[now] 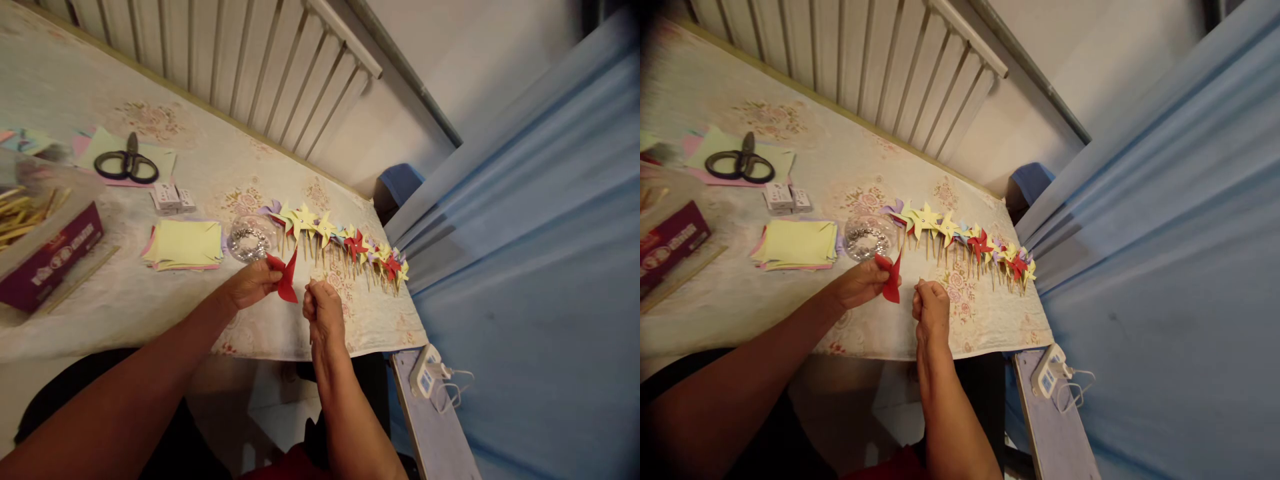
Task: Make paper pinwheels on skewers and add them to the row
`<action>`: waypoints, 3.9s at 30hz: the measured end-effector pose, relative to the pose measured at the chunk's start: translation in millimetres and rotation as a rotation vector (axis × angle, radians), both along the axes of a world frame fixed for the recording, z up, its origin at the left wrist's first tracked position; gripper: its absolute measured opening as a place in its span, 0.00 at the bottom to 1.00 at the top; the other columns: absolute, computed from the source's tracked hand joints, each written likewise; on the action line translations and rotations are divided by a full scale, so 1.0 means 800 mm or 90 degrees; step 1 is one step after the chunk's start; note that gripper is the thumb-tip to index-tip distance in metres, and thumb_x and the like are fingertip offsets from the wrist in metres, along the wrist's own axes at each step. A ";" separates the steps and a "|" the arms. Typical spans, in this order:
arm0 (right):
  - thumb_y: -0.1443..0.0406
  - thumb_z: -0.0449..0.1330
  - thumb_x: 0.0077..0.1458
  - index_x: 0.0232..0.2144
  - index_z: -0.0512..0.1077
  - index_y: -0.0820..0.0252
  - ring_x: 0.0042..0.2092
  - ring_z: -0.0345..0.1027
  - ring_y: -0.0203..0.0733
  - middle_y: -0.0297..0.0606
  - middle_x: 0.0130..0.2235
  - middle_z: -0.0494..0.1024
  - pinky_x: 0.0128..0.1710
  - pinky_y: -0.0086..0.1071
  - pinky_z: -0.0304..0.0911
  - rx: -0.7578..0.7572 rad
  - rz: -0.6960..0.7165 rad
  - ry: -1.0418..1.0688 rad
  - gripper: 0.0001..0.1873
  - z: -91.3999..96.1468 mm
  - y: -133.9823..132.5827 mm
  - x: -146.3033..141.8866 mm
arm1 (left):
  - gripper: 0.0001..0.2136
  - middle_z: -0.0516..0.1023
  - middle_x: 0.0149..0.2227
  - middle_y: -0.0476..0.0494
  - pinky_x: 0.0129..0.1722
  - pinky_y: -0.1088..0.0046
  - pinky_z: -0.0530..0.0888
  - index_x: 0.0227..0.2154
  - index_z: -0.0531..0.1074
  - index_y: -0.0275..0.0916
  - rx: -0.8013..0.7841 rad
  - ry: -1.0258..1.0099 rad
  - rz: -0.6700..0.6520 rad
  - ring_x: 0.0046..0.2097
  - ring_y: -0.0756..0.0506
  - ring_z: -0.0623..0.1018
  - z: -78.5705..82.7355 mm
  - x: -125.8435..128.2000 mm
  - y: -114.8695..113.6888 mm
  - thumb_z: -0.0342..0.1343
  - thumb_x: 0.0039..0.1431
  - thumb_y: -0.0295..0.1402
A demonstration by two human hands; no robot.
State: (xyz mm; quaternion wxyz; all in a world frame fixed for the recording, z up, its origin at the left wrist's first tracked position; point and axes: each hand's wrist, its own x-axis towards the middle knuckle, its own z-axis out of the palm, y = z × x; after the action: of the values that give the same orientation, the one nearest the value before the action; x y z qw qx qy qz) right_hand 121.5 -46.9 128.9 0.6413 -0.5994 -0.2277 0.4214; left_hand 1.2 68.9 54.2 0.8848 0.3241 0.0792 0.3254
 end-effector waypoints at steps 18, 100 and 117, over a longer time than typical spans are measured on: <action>0.59 0.65 0.41 0.21 0.64 0.58 0.15 0.41 0.24 0.23 0.15 0.64 0.16 0.25 0.32 -0.006 0.011 0.019 0.14 -0.002 -0.001 0.001 | 0.13 0.82 0.31 0.43 0.37 0.74 0.76 0.31 0.77 0.33 0.006 -0.003 -0.001 0.33 0.48 0.80 0.001 0.000 0.000 0.73 0.43 0.31; 0.60 0.61 0.42 0.23 0.66 0.57 0.15 0.40 0.26 0.22 0.14 0.60 0.16 0.25 0.31 -0.036 -0.024 -0.009 0.08 -0.007 -0.002 0.000 | 0.11 0.82 0.30 0.44 0.36 0.75 0.77 0.31 0.78 0.34 0.001 -0.026 0.005 0.32 0.48 0.81 0.008 0.000 -0.003 0.73 0.45 0.29; 0.60 0.60 0.43 0.24 0.67 0.58 0.14 0.40 0.26 0.22 0.14 0.60 0.17 0.25 0.31 -0.020 0.005 -0.013 0.08 -0.008 -0.002 -0.002 | 0.11 0.83 0.30 0.43 0.35 0.75 0.77 0.30 0.77 0.34 0.003 -0.029 0.005 0.32 0.48 0.81 0.009 0.000 -0.003 0.73 0.44 0.29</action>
State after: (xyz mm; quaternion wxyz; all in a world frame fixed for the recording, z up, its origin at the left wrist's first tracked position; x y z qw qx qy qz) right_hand 120.1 -48.3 122.6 0.6275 -0.6130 -0.2298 0.4214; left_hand 1.1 66.8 61.4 0.8842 0.3187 0.0594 0.3363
